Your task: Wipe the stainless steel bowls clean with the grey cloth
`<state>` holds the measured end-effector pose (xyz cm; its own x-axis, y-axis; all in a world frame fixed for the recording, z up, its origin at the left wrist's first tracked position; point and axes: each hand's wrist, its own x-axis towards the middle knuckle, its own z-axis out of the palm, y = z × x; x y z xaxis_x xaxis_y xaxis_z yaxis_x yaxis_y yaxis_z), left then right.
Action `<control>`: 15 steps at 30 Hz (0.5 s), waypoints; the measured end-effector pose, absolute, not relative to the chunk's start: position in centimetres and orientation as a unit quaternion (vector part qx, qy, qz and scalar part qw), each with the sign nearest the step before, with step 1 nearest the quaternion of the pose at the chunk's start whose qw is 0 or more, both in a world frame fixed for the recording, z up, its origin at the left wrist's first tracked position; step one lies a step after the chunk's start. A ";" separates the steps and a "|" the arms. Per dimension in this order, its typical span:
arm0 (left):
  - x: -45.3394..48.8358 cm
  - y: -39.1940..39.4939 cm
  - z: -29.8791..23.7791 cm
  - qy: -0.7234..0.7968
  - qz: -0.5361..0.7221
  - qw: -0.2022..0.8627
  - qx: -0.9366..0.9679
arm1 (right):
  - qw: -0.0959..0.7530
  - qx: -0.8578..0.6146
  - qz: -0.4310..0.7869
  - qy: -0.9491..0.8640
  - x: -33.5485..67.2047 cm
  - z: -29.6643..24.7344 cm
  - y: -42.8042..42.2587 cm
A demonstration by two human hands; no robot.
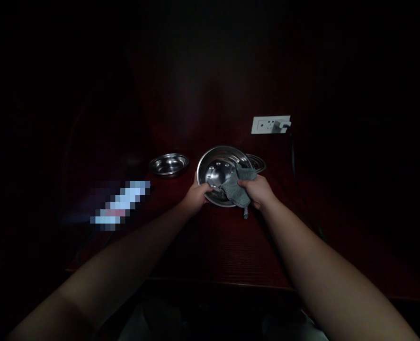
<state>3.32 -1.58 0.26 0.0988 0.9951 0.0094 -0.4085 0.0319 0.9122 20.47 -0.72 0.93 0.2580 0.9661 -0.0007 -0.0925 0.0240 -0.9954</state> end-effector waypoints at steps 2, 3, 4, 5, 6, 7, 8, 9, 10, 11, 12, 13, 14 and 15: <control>3.2 -1.5 0.3 0.363 0.559 0.616 0.421 | 0.586 -0.536 0.446 -0.413 20.4 0.8 -0.7; 3.2 -1.5 0.3 0.363 0.556 0.613 0.428 | 0.584 -0.538 0.443 -0.416 20.4 0.8 -0.6; 3.1 -1.5 0.3 0.363 0.553 0.614 0.430 | 0.583 -0.540 0.438 -0.420 20.4 0.7 -0.6; 3.0 -1.5 0.4 0.366 0.549 0.616 0.430 | 0.580 -0.544 0.432 -0.424 20.4 0.7 -0.6; 2.9 -1.5 0.5 0.372 0.542 0.618 0.431 | 0.577 -0.550 0.425 -0.429 20.5 0.7 -0.7; 2.8 -1.5 0.6 0.378 0.533 0.621 0.433 | 0.572 -0.557 0.416 -0.435 20.5 0.7 -0.7; 2.6 -1.5 0.7 0.383 0.523 0.624 0.436 | 0.567 -0.564 0.408 -0.441 20.6 0.8 -0.7; 2.5 -1.4 0.8 0.387 0.515 0.627 0.437 | 0.562 -0.569 0.401 -0.447 20.6 0.8 -0.7; 2.4 -1.4 0.9 0.390 0.508 0.631 0.438 | 0.558 -0.573 0.396 -0.451 20.7 0.8 -0.7; 2.2 -1.4 1.0 0.391 0.503 0.634 0.438 | 0.554 -0.575 0.394 -0.454 20.8 0.8 -0.7; 2.1 -1.3 1.0 0.389 0.499 0.638 0.439 | 0.551 -0.577 0.394 -0.456 20.8 0.9 -0.8; 2.0 -1.3 1.1 0.387 0.493 0.642 0.440 | 0.549 -0.577 0.395 -0.457 20.9 0.9 -0.8; 1.9 -1.2 1.1 0.387 0.487 0.646 0.443 | 0.547 -0.577 0.397 -0.458 20.9 0.9 -0.8; 1.7 -1.1 1.1 0.387 0.481 0.649 0.446 | 0.543 -0.577 0.401 -0.460 20.9 0.9 -0.8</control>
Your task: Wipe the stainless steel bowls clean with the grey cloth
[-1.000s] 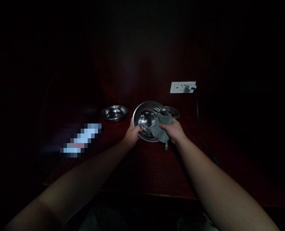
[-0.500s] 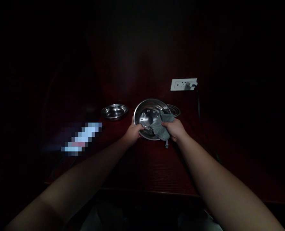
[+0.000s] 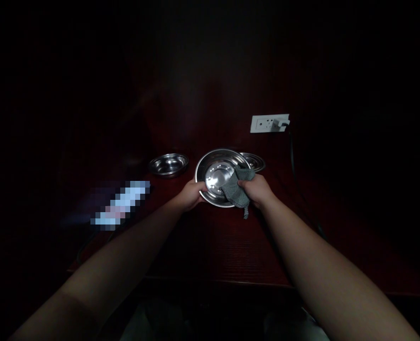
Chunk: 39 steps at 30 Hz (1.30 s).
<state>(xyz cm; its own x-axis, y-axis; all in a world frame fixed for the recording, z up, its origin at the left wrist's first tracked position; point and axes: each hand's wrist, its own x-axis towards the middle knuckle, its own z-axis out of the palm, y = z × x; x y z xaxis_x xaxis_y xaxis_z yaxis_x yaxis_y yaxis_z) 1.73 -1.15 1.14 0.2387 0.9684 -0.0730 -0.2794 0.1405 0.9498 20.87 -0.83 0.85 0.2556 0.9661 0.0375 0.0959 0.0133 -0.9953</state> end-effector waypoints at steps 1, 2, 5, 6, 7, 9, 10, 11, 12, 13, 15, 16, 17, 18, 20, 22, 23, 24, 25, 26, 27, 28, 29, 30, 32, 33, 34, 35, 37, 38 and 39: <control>1.6 -1.1 1.1 0.387 0.475 0.652 0.447 | 0.539 -0.576 0.404 -0.462 20.9 0.8 -0.8; 1.5 -1.0 1.1 0.388 0.469 0.655 0.447 | 0.533 -0.577 0.408 -0.465 20.8 0.7 -0.9; 1.2 -0.9 1.0 0.389 0.460 0.668 0.437 | 0.513 -0.584 0.418 -0.470 20.8 0.4 -0.7; 1.2 -0.8 0.9 0.389 0.460 0.672 0.431 | 0.509 -0.585 0.422 -0.470 20.9 0.2 -0.6; 1.2 -0.8 0.9 0.389 0.463 0.673 0.425 | 0.508 -0.583 0.424 -0.471 20.9 0.0 -0.5; 1.4 -0.8 0.7 0.386 0.478 0.674 0.410 | 0.512 -0.577 0.425 -0.474 21.0 -0.4 -0.2; 1.5 -0.8 0.7 0.383 0.487 0.674 0.402 | 0.516 -0.573 0.423 -0.477 21.0 -0.6 0.0; 1.6 -0.8 0.6 0.380 0.493 0.675 0.395 | 0.515 -0.572 0.421 -0.479 21.0 -0.8 0.1; 1.7 -0.8 0.6 0.383 0.496 0.675 0.389 | 0.515 -0.572 0.420 -0.481 21.0 -0.9 0.2; 1.8 -0.7 0.5 0.382 0.498 0.675 0.389 | 0.517 -0.568 0.421 -0.482 20.9 -0.9 0.2; 1.8 -0.6 0.4 0.372 0.523 0.663 0.386 | 0.518 -0.561 0.430 -0.482 20.7 -1.0 0.3; 1.8 -0.5 0.3 0.364 0.533 0.659 0.387 | 0.518 -0.557 0.438 -0.480 20.6 -0.9 0.2; 1.8 -0.5 0.3 0.356 0.540 0.657 0.388 | 0.517 -0.554 0.445 -0.477 20.5 -0.9 0.2; 1.8 -0.4 0.2 0.349 0.541 0.658 0.389 | 0.517 -0.552 0.451 -0.475 20.5 -0.9 0.2; 1.6 -0.3 0.1 0.342 0.532 0.670 0.390 | 0.517 -0.549 0.457 -0.472 20.4 -0.8 0.1; 1.4 -0.1 0.0 0.343 0.520 0.683 0.382 | 0.518 -0.548 0.457 -0.472 20.4 -0.8 0.1; 1.3 0.0 0.0 0.345 0.516 0.688 0.376 | 0.518 -0.547 0.456 -0.473 20.4 -0.8 0.1; 1.3 0.1 0.0 0.347 0.515 0.692 0.369 | 0.518 -0.546 0.456 -0.475 20.5 -0.8 0.1; 1.2 0.2 0.0 0.349 0.514 0.695 0.361 | 0.518 -0.544 0.455 -0.478 20.5 -0.8 0.1; 1.1 0.2 0.0 0.352 0.514 0.697 0.355 | 0.518 -0.542 0.455 -0.481 20.5 -0.8 0.0; 1.1 0.3 0.0 0.353 0.515 0.698 0.351 | 0.516 -0.541 0.455 -0.484 20.5 -0.7 0.0; 1.1 0.4 0.0 0.354 0.516 0.698 0.347 | 0.514 -0.539 0.458 -0.486 20.5 -0.7 0.0; 1.0 0.4 0.0 0.354 0.516 0.699 0.346 | 0.511 -0.536 0.462 -0.488 20.5 -0.7 0.0; 1.0 0.4 0.0 0.354 0.514 0.700 0.347 | 0.509 -0.534 0.465 -0.488 20.5 -0.6 0.0; 1.0 0.5 0.0 0.350 0.511 0.703 0.349 | 0.508 -0.532 0.470 -0.487 20.5 -0.6 0.0; 1.0 0.6 0.0 0.348 0.510 0.704 0.351 | 0.510 -0.532 0.471 -0.486 20.6 -0.5 0.0; 1.0 0.6 -0.1 0.347 0.511 0.703 0.353 | 0.511 -0.532 0.470 -0.484 20.6 -0.5 0.0; 1.0 0.6 -0.1 0.345 0.513 0.701 0.356 | 0.513 -0.532 0.471 -0.482 20.6 -0.5 0.0; 1.0 0.7 -0.2 0.348 0.517 0.693 0.361 | 0.514 -0.530 0.477 -0.476 20.6 -0.5 0.0; 1.0 0.7 -0.2 0.351 0.518 0.690 0.363 | 0.516 -0.528 0.481 -0.473 20.6 -0.5 0.0; 1.1 0.6 -0.2 0.354 0.520 0.688 0.363 | 0.518 -0.525 0.487 -0.469 20.6 -0.5 0.0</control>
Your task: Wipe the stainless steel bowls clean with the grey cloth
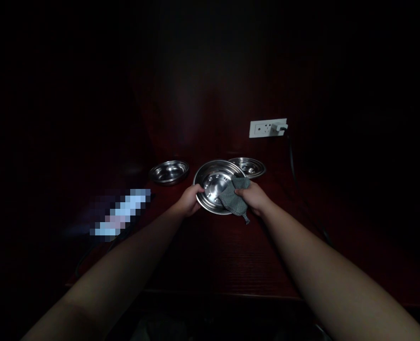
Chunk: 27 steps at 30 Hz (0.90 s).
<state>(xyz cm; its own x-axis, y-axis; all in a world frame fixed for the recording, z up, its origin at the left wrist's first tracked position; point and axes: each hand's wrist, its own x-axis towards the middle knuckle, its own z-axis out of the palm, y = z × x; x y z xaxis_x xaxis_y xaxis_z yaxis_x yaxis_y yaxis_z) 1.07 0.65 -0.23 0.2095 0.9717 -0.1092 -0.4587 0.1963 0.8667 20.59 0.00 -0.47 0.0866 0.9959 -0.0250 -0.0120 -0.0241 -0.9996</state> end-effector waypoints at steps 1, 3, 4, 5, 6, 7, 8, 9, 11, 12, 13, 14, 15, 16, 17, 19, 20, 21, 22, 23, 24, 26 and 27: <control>1.1 0.6 -0.2 0.357 0.521 0.687 0.361 | 0.520 -0.520 0.493 -0.464 20.6 -0.5 0.0; 1.2 0.6 -0.2 0.361 0.523 0.688 0.351 | 0.524 -0.513 0.507 -0.454 20.5 -0.5 0.0; 1.2 0.6 -0.2 0.361 0.523 0.691 0.345 | 0.525 -0.511 0.513 -0.448 20.5 -0.4 0.0; 1.2 0.6 -0.2 0.361 0.523 0.694 0.338 | 0.526 -0.510 0.517 -0.442 20.4 -0.4 0.0; 1.2 0.7 -0.2 0.359 0.522 0.698 0.334 | 0.528 -0.510 0.520 -0.437 20.4 -0.4 0.0; 1.1 0.7 -0.3 0.356 0.520 0.702 0.331 | 0.531 -0.510 0.520 -0.433 20.3 -0.3 0.0; 1.1 0.8 -0.4 0.352 0.520 0.705 0.330 | 0.533 -0.511 0.519 -0.431 20.3 -0.3 -0.1; 1.1 0.9 -0.5 0.348 0.519 0.707 0.330 | 0.534 -0.513 0.516 -0.431 20.3 -0.2 -0.1; 1.0 1.0 -0.6 0.343 0.517 0.710 0.334 | 0.535 -0.518 0.507 -0.433 20.2 -0.2 -0.1; 1.0 1.0 -0.6 0.343 0.515 0.710 0.337 | 0.535 -0.520 0.502 -0.436 20.3 -0.1 -0.1; 1.0 1.1 -0.6 0.343 0.514 0.709 0.340 | 0.534 -0.522 0.498 -0.440 20.3 -0.1 -0.1; 1.0 1.1 -0.6 0.343 0.513 0.708 0.343 | 0.532 -0.521 0.496 -0.447 20.3 -0.1 -0.2; 1.0 1.0 -0.6 0.343 0.513 0.707 0.346 | 0.529 -0.519 0.495 -0.453 20.3 -0.1 -0.2; 1.0 1.0 -0.6 0.343 0.513 0.706 0.347 | 0.527 -0.516 0.494 -0.460 20.4 -0.1 -0.2; 1.1 1.0 -0.6 0.344 0.514 0.705 0.346 | 0.525 -0.515 0.492 -0.466 20.4 -0.1 -0.3; 1.1 1.0 -0.5 0.347 0.518 0.704 0.341 | 0.521 -0.519 0.484 -0.474 20.5 0.0 -0.3; 1.1 0.9 -0.5 0.348 0.519 0.703 0.339 | 0.519 -0.524 0.479 -0.475 20.5 -0.1 -0.3; 1.2 0.9 -0.5 0.348 0.521 0.703 0.337 | 0.516 -0.530 0.475 -0.476 20.5 -0.1 -0.3; 1.2 0.9 -0.5 0.348 0.522 0.703 0.336 | 0.513 -0.533 0.474 -0.477 20.5 -0.1 -0.3; 1.2 0.9 -0.5 0.349 0.522 0.703 0.335 | 0.510 -0.535 0.475 -0.477 20.6 -0.1 -0.2; 1.2 0.9 -0.5 0.351 0.521 0.702 0.336 | 0.509 -0.537 0.475 -0.477 20.6 -0.1 -0.2; 1.2 0.9 -0.5 0.353 0.519 0.702 0.337 | 0.510 -0.538 0.477 -0.472 20.6 -0.2 -0.1; 1.2 0.9 -0.5 0.353 0.519 0.702 0.337 | 0.511 -0.538 0.479 -0.469 20.6 -0.2 -0.1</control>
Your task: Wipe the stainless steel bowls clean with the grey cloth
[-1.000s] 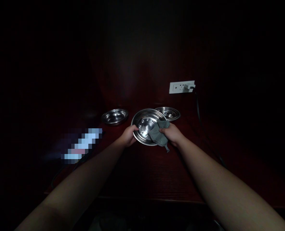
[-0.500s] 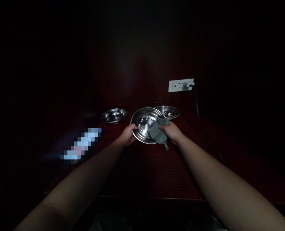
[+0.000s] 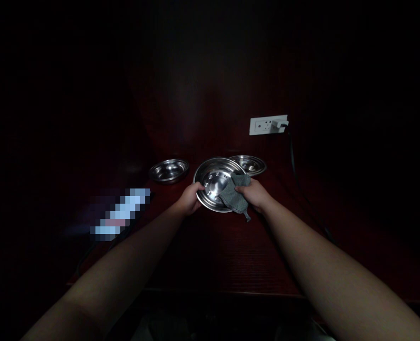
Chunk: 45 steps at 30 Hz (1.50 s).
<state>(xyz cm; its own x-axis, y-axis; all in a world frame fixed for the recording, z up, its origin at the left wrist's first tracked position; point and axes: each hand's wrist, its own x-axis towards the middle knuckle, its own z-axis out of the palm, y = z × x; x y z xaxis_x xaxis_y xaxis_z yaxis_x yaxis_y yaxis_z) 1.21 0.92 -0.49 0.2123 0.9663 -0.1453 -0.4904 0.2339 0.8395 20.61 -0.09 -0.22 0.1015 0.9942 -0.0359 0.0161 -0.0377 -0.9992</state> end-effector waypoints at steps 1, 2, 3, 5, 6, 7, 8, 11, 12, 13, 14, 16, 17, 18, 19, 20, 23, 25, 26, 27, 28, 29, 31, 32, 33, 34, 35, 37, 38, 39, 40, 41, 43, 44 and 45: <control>1.2 0.9 -0.5 0.352 0.519 0.702 0.338 | 0.511 -0.539 0.480 -0.467 20.6 -0.2 -0.1; 1.2 0.9 -0.5 0.352 0.518 0.702 0.339 | 0.512 -0.539 0.480 -0.466 20.6 -0.2 -0.1; 1.2 0.9 -0.5 0.351 0.518 0.702 0.340 | 0.513 -0.539 0.478 -0.467 20.6 -0.2 0.0; 1.2 0.8 -0.4 0.352 0.519 0.701 0.341 | 0.515 -0.541 0.470 -0.471 20.6 -0.2 0.0; 1.2 0.8 -0.4 0.352 0.520 0.700 0.341 | 0.517 -0.543 0.463 -0.473 20.6 -0.2 0.0; 1.2 0.7 -0.3 0.352 0.521 0.699 0.340 | 0.519 -0.545 0.456 -0.474 20.6 -0.2 0.0; 1.2 0.7 -0.3 0.351 0.523 0.699 0.340 | 0.521 -0.549 0.449 -0.475 20.6 -0.1 0.0; 1.3 0.5 -0.1 0.350 0.521 0.702 0.337 | 0.521 -0.559 0.436 -0.476 20.6 -0.1 0.0; 1.3 0.5 0.0 0.352 0.521 0.702 0.336 | 0.520 -0.560 0.436 -0.476 20.6 -0.1 0.0; 1.3 0.5 0.0 0.354 0.521 0.701 0.335 | 0.519 -0.558 0.439 -0.476 20.6 -0.1 0.0; 1.3 0.5 0.0 0.356 0.521 0.700 0.334 | 0.520 -0.555 0.441 -0.476 20.6 -0.2 0.0; 1.3 0.5 0.0 0.360 0.522 0.698 0.333 | 0.522 -0.552 0.443 -0.477 20.6 -0.1 0.0; 1.3 0.6 0.0 0.360 0.522 0.697 0.334 | 0.522 -0.553 0.440 -0.478 20.6 -0.1 -0.1; 1.3 0.6 -0.1 0.359 0.521 0.697 0.337 | 0.521 -0.556 0.435 -0.479 20.6 0.0 -0.1; 1.3 0.6 -0.1 0.358 0.521 0.697 0.339 | 0.519 -0.561 0.429 -0.482 20.6 0.1 -0.2; 1.4 0.6 -0.1 0.355 0.522 0.697 0.341 | 0.515 -0.565 0.422 -0.487 20.6 0.2 -0.3; 1.5 0.6 -0.2 0.347 0.532 0.691 0.345 | 0.504 -0.564 0.411 -0.509 20.6 0.5 -0.6; 1.5 0.5 -0.2 0.346 0.536 0.685 0.350 | 0.504 -0.559 0.409 -0.516 20.7 0.5 -0.6; 1.6 0.5 -0.2 0.346 0.537 0.683 0.354 | 0.506 -0.559 0.406 -0.517 20.7 0.5 -0.6; 1.6 0.6 -0.2 0.345 0.537 0.683 0.355 | 0.508 -0.561 0.403 -0.515 20.8 0.4 -0.5; 1.6 0.6 -0.2 0.343 0.538 0.683 0.356 | 0.508 -0.565 0.400 -0.513 20.8 0.2 -0.4; 1.5 0.6 -0.2 0.339 0.540 0.684 0.355 | 0.506 -0.570 0.397 -0.511 20.9 0.1 -0.3; 1.5 0.7 -0.2 0.332 0.544 0.686 0.350 | 0.503 -0.574 0.399 -0.508 21.0 -0.1 -0.1; 1.5 0.7 -0.2 0.331 0.544 0.688 0.349 | 0.502 -0.573 0.400 -0.509 21.0 -0.2 0.0; 1.5 0.7 -0.2 0.331 0.543 0.689 0.347 | 0.501 -0.573 0.400 -0.511 21.0 -0.2 0.0; 1.5 0.8 -0.2 0.334 0.542 0.690 0.346 | 0.500 -0.573 0.400 -0.511 21.0 -0.2 0.0; 1.5 0.8 -0.2 0.338 0.540 0.690 0.344 | 0.498 -0.575 0.400 -0.512 21.0 -0.2 0.0; 1.5 0.8 -0.2 0.346 0.538 0.688 0.342 | 0.496 -0.579 0.399 -0.509 20.9 -0.1 0.0; 1.5 0.8 -0.2 0.350 0.537 0.687 0.342 | 0.496 -0.580 0.401 -0.507 20.9 0.0 -0.1; 1.5 0.8 -0.2 0.353 0.537 0.685 0.343 | 0.498 -0.579 0.403 -0.504 20.8 0.0 -0.1; 1.5 0.8 -0.2 0.355 0.536 0.684 0.345 | 0.500 -0.579 0.404 -0.503 20.8 0.0 -0.1; 1.4 0.8 -0.1 0.356 0.536 0.682 0.347 | 0.501 -0.579 0.404 -0.501 20.8 0.0 -0.1; 1.4 0.7 0.0 0.357 0.535 0.679 0.353 | 0.501 -0.580 0.405 -0.498 20.8 0.0 -0.1; 1.4 0.7 0.0 0.357 0.534 0.679 0.356 | 0.501 -0.581 0.405 -0.497 20.8 0.0 -0.1; 1.4 0.7 0.1 0.358 0.532 0.678 0.358 | 0.501 -0.581 0.405 -0.498 20.8 0.0 -0.1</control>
